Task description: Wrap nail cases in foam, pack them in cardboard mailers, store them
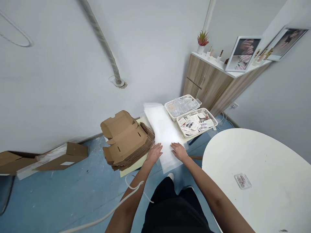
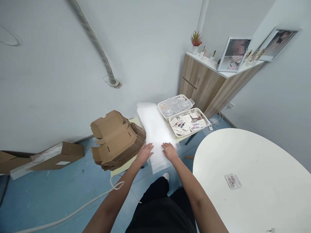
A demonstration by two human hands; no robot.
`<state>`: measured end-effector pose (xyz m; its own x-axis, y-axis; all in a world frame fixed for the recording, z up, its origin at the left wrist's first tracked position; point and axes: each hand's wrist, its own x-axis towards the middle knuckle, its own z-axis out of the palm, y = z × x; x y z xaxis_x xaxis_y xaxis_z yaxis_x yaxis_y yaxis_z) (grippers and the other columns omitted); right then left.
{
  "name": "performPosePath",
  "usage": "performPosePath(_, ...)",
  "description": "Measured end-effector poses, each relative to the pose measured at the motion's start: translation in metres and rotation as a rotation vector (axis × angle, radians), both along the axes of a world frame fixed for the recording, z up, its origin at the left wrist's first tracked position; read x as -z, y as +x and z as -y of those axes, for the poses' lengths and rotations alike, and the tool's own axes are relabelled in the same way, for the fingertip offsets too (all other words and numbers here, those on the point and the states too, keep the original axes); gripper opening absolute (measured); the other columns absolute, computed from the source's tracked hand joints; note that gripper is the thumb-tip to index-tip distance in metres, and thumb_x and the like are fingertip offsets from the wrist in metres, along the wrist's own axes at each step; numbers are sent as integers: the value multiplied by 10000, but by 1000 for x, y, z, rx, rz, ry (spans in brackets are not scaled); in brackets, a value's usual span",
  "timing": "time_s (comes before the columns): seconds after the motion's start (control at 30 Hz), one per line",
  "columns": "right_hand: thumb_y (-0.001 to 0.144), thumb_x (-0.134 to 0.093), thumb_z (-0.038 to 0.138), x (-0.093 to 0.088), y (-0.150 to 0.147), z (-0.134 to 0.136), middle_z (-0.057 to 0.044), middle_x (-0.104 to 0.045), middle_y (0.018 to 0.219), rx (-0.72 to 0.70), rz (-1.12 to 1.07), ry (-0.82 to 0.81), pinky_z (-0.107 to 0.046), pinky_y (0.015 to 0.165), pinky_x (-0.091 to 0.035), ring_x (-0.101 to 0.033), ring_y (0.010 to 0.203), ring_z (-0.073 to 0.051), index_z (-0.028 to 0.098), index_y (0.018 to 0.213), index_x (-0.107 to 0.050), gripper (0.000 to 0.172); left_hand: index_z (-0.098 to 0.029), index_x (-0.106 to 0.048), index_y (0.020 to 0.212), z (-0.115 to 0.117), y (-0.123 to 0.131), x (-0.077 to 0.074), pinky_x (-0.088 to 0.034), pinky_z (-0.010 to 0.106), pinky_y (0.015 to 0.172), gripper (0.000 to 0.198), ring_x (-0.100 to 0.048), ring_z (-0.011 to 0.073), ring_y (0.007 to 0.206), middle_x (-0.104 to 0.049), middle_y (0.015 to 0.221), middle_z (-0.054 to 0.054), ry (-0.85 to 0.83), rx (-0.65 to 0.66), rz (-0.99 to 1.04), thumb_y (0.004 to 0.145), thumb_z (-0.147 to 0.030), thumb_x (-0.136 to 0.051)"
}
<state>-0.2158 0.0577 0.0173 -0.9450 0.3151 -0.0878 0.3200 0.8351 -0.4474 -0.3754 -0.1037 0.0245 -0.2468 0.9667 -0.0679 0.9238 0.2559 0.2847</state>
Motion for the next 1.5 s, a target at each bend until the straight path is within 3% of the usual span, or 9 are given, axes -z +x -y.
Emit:
performPosePath(0.23, 847, -624, 244, 1, -23, 18, -184, -517, 1403, -78, -26, -3, -456, 1114, -319, -500, 1284, -276, 116, 1322, -551, 497, -179, -375, 1432, 13, -22, 10, -291, 409, 1164, 644, -332, 219, 1417, -389, 1517, 116, 7, 64, 194, 830, -294, -573)
performPosePath(0.43, 907, -544, 234, -3, -26, 26, -130, -586, 1343, -76, -14, -66, -474, 1098, -328, -534, 1250, -247, 188, 1233, -625, 339, -210, -566, 1236, 17, -31, 7, -371, 387, 1118, 399, -409, 207, 1372, -432, 1494, 83, 6, 9, 344, 857, -333, -584)
performPosePath(0.6, 919, -502, 169, -9, -30, 23, -77, -690, 1170, 3, -26, -155, -370, 1000, -418, -606, 1114, -212, 199, 1009, -710, 229, -191, -609, 1184, 14, -31, -2, -366, 397, 1114, 371, -463, 233, 1332, -502, 1437, 105, 7, -2, 344, 857, -366, -612)
performPosePath(0.7, 921, -487, 143, -19, -31, 18, -66, -715, 1043, 53, -59, -143, -310, 880, -456, -615, 1010, -201, 195, 966, -704, 228, -191, -632, 1175, 9, -25, -12, -392, 397, 1083, 348, -510, 240, 1286, -580, 1358, 104, 52, -18, 316, 892, -384, -571)
performPosePath(0.87, 904, -527, 136, -38, -23, 7, -62, -726, 967, 77, -125, -97, -316, 837, -433, -562, 963, -217, 195, 934, -703, 187, -249, -681, 1120, -3, -10, -35, -391, 425, 1035, 358, -543, 235, 1233, -656, 1261, 50, 89, -63, 251, 993, -353, -363)
performPosePath(1.0, 898, -524, 128, -46, -15, 0, -50, -739, 958, 72, -97, -100, -325, 814, -420, -553, 923, -219, 199, 958, -717, 215, -243, -699, 1070, -12, -7, -45, -376, 404, 1014, 340, -582, 232, 1165, -707, 1159, 47, 67, -89, 279, 980, -360, -393)
performPosePath(1.17, 890, -509, 110, -49, -13, 0, -62, -742, 938, 70, -32, -76, -325, 792, -408, -554, 898, -225, 195, 941, -733, 246, -230, -718, 992, -17, -8, -46, -366, 384, 980, 279, -618, 234, 1098, -728, 1100, 53, 47, -136, 283, 939, -346, -470)
performPosePath(1.33, 923, -534, 235, -50, -19, 7, -47, -731, 1049, 127, -100, -166, -321, 816, -424, -556, 930, -218, 208, 1046, -717, 222, -235, -737, 858, -18, -4, -44, -370, 357, 949, 225, -666, 215, 960, -758, 996, 36, 91, -185, 257, 899, -331, -538)
performPosePath(1.5, 902, -550, 201, -53, -32, 10, -34, -740, 935, 136, -70, -207, -295, 790, -421, -574, 900, -205, 216, 985, -731, 200, -239, -748, 857, -20, -5, -39, -378, 373, 938, 179, -677, 222, 908, -763, 983, 37, 108, -219, 260, 868, -319, -589)
